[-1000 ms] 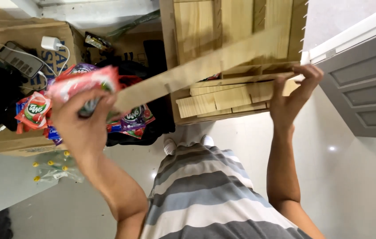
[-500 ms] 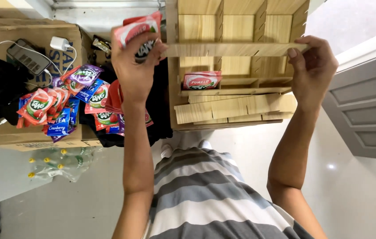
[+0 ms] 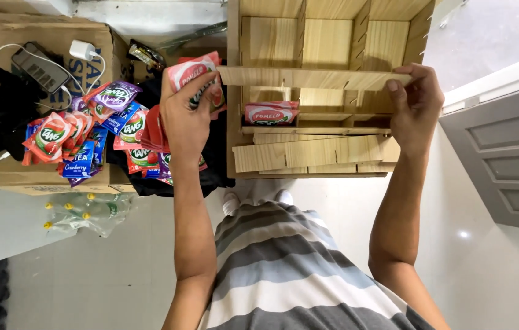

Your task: Organizing and stacking juice packets into a wooden display rack.

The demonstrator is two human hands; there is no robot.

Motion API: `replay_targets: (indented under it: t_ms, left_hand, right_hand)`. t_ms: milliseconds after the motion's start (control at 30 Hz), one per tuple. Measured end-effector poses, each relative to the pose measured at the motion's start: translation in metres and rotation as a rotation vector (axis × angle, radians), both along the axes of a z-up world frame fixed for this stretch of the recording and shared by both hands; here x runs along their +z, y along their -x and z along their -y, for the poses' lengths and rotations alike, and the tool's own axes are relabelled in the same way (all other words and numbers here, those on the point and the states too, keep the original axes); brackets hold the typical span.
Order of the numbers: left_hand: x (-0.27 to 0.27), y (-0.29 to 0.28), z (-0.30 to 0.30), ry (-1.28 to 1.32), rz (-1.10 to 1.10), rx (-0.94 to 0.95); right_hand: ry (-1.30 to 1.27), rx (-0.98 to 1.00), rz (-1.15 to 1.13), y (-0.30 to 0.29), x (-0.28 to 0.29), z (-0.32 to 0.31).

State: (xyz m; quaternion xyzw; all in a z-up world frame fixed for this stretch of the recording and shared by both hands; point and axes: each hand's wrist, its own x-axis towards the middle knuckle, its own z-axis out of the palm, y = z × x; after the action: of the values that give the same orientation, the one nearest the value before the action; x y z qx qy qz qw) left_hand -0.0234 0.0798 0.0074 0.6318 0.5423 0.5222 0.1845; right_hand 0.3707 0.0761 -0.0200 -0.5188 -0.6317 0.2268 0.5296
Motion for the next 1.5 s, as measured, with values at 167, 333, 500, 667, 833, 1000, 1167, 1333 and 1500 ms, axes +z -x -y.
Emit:
replay_targets:
  t_ms: [167, 333, 500, 667, 833, 1000, 1167, 1333, 1500]
  left_hand:
    - [-0.007, -0.002, 0.001, 0.006, -0.009, -0.009]
    - [-0.003, -0.006, 0.008, 0.034, -0.014, 0.037]
    - [-0.004, -0.017, 0.012, -0.012, 0.006, -0.011]
    - [-0.008, -0.020, 0.011, -0.019, -0.017, -0.015]
    - [-0.005, -0.024, 0.011, -0.025, -0.052, 0.002]
    - [-0.004, -0.025, 0.012, -0.049, -0.078, -0.003]
    - [-0.004, -0.025, 0.013, -0.041, -0.100, 0.003]
    - [-0.001, -0.028, 0.014, -0.024, -0.113, 0.006]
    - [-0.005, -0.029, 0.011, 0.011, -0.150, 0.028]
  right_hand:
    - [0.052, -0.027, 0.020, 0.005, 0.009, 0.002]
    - [0.123, -0.086, 0.101, 0.007, 0.015, 0.006]
    - [-0.017, -0.048, 0.134, -0.006, 0.013, 0.011]
    - [-0.069, -0.118, 0.268, -0.009, 0.014, 0.017]
    - [-0.054, -0.049, 0.145, -0.016, 0.009, 0.020]
    - [-0.044, -0.050, 0.141, -0.020, 0.009, 0.019]
    - [-0.074, -0.027, 0.150, -0.024, 0.008, 0.020]
    - [-0.082, -0.029, 0.159, -0.028, 0.004, 0.019]
    - [-0.097, -0.078, 0.246, -0.027, -0.004, 0.020]
